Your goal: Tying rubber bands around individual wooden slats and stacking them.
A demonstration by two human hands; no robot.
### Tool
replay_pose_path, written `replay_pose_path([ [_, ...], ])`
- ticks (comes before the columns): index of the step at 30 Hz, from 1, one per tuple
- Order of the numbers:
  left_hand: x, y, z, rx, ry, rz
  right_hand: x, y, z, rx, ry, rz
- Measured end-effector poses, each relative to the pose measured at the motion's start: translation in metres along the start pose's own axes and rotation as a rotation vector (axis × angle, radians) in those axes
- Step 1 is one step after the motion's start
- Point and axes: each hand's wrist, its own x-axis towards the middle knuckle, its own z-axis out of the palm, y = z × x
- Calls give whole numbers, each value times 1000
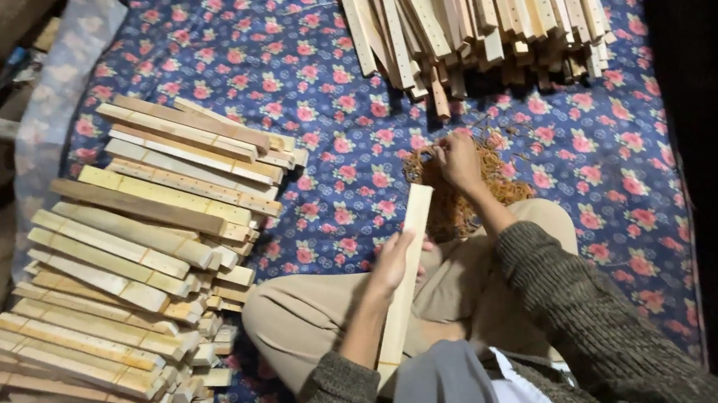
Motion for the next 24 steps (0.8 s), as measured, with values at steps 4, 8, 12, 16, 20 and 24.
replay_pose_path([
  [4,1,16,10,-19,26,6,0,20,10,34,-44,14],
  [8,-2,13,12,-39,14,17,16,23,38,61,-170,46],
  [12,-9,11,9,-70,20,23,17,11,46,-40,-198,177],
  [16,-3,9,1,-97,23,22,-18,11,40,-45,-158,189],
  [20,8,15,4,-101,21,40,-64,-17,-24,79,-6,16],
  [24,-4,53,26,-133,-33,40,-106,-69,-101,494,-141,298],
])
